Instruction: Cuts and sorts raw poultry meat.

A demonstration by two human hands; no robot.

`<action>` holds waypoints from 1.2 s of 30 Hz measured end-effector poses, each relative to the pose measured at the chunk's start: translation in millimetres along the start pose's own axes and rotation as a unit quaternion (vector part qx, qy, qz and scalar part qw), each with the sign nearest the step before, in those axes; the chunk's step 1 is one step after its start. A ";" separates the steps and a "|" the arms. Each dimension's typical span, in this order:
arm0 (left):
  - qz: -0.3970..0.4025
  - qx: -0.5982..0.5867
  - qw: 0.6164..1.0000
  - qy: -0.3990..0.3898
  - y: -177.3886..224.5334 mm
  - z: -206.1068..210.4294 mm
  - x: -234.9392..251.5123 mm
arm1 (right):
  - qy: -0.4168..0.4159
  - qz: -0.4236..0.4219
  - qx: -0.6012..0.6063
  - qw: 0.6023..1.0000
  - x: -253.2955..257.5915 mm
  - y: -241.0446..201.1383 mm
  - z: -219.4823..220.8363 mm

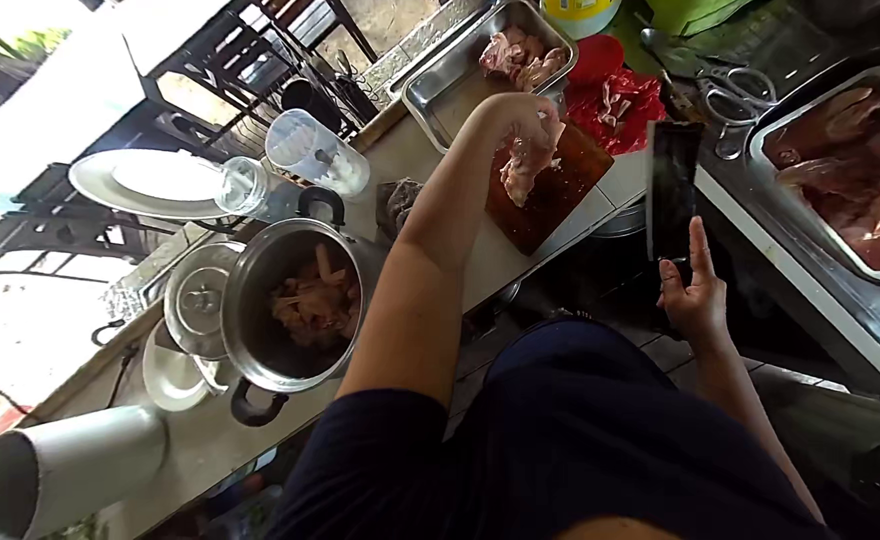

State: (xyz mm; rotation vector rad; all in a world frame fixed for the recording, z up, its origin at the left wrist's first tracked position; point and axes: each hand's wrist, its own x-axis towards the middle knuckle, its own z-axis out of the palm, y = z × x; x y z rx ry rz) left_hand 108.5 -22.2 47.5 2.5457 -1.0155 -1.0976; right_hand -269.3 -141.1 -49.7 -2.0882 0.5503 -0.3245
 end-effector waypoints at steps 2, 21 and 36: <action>-0.040 0.088 0.995 -0.032 10.5 -8.0 -0.2 | 0.019 0.013 0.014 1.000 -10.8 3.7 -1.9; 0.061 -0.446 0.866 0.217 -20.4 11.1 -80.5 | 0.044 0.074 0.022 0.996 -6.4 8.0 -16.4; 0.039 -0.396 0.844 0.361 -35.6 128.9 -73.5 | -0.008 -0.089 -0.001 0.996 39.6 -22.1 29.7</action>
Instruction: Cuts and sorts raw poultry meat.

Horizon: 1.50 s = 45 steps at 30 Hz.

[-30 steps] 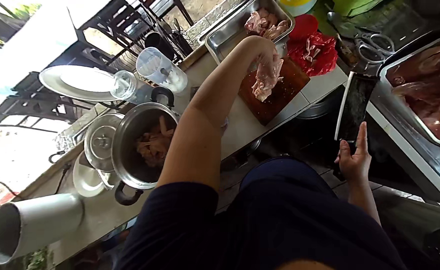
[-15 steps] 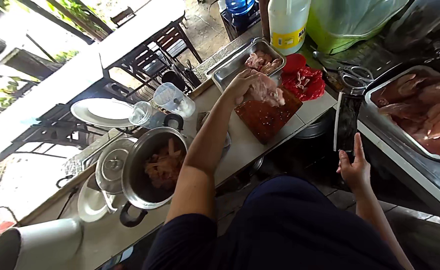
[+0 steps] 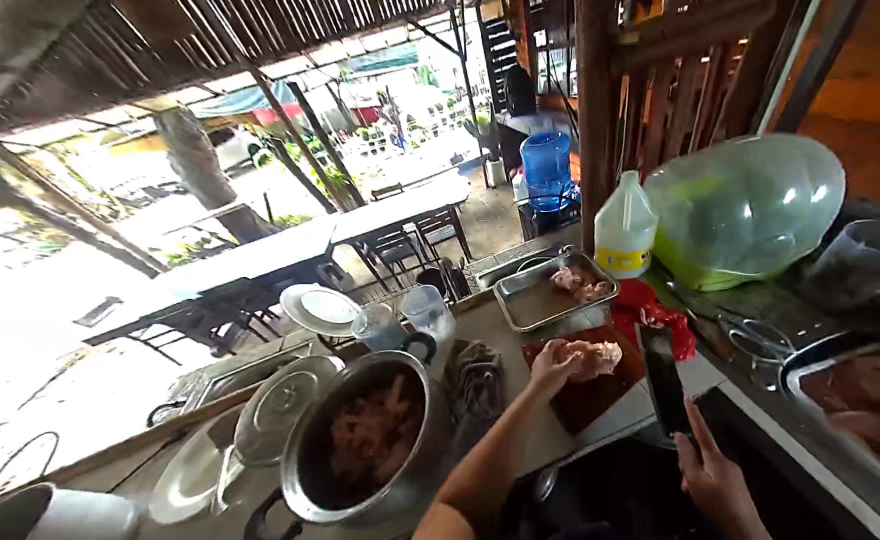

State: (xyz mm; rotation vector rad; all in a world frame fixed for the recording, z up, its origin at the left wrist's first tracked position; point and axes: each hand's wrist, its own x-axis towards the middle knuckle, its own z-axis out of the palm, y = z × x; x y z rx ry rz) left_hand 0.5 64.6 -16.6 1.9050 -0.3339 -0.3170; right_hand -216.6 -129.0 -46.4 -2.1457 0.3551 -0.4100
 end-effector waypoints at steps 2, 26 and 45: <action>0.033 0.056 0.997 0.033 -9.9 3.8 0.5 | 0.025 -0.043 -0.040 0.998 17.0 -23.7 3.1; 0.162 0.062 0.962 0.210 -27.8 27.6 -13.5 | -0.127 0.091 -0.183 0.971 47.2 -54.1 24.9; 0.070 0.156 0.975 0.144 7.0 7.5 -21.5 | -0.145 0.107 -0.192 0.965 55.3 -50.0 18.9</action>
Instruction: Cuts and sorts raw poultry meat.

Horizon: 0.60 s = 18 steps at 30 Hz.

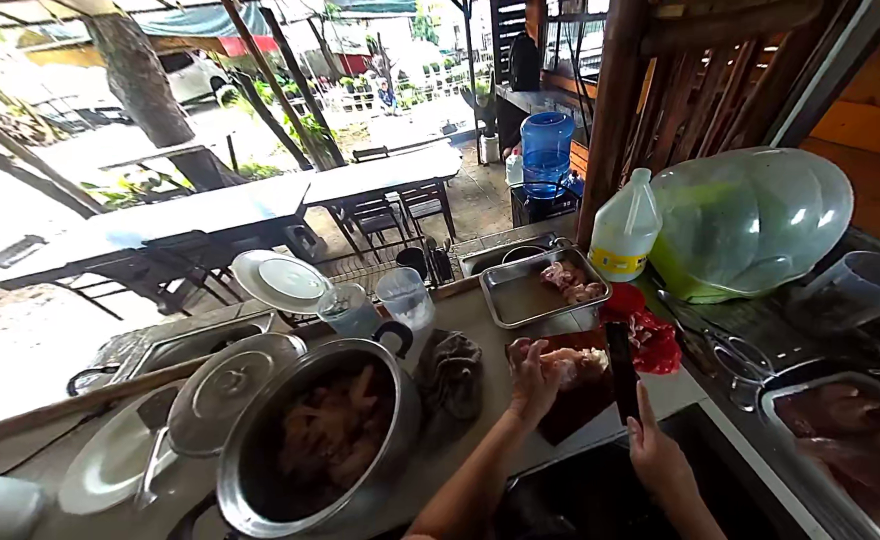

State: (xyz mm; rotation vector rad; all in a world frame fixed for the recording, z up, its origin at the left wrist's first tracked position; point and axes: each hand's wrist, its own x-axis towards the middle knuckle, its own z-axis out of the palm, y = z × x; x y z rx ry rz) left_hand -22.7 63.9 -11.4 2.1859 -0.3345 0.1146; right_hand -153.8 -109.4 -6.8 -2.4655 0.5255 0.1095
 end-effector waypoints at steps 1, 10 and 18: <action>0.038 0.040 0.998 -0.008 7.9 -2.4 -0.1 | -0.003 0.000 0.004 1.000 1.1 0.3 -1.0; 0.207 0.267 0.908 -0.247 5.0 13.5 13.4 | -0.002 -0.021 0.003 1.000 6.8 4.6 -3.2; 0.208 0.219 0.910 -0.283 -15.1 -6.8 54.6 | -0.053 -0.028 0.044 0.997 13.1 21.7 -8.7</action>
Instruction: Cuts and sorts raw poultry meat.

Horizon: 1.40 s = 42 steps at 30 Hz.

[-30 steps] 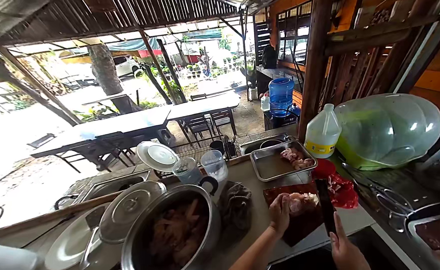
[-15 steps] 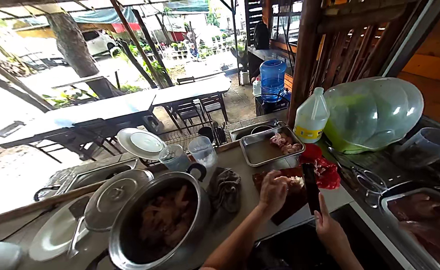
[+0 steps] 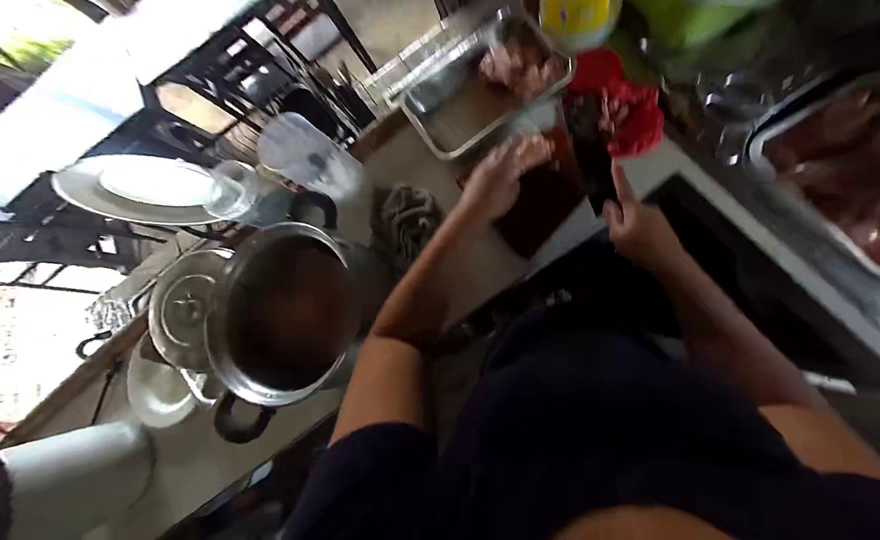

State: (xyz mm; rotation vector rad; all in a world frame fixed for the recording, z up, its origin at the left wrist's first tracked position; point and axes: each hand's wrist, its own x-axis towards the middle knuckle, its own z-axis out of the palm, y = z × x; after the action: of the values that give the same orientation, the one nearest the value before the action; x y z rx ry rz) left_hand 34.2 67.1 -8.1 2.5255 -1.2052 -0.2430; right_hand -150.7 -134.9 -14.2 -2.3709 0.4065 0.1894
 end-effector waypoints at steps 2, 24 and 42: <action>-0.097 -0.117 0.987 0.045 -0.6 -11.6 9.8 | -0.001 0.005 0.015 1.000 2.1 0.9 -0.3; -0.211 -0.185 0.959 -0.025 1.1 -2.3 13.7 | 0.034 0.037 0.037 0.998 -3.5 -6.8 8.4; 0.079 -0.180 0.962 0.188 12.5 53.4 -60.0 | 0.026 0.060 0.067 0.996 1.2 3.1 11.8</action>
State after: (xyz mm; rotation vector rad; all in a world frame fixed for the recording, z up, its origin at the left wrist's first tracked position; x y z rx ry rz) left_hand -28.0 94.7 -52.6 2.0330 -1.0878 0.0539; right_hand -150.9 -129.4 -25.1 -2.2254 0.5700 0.1528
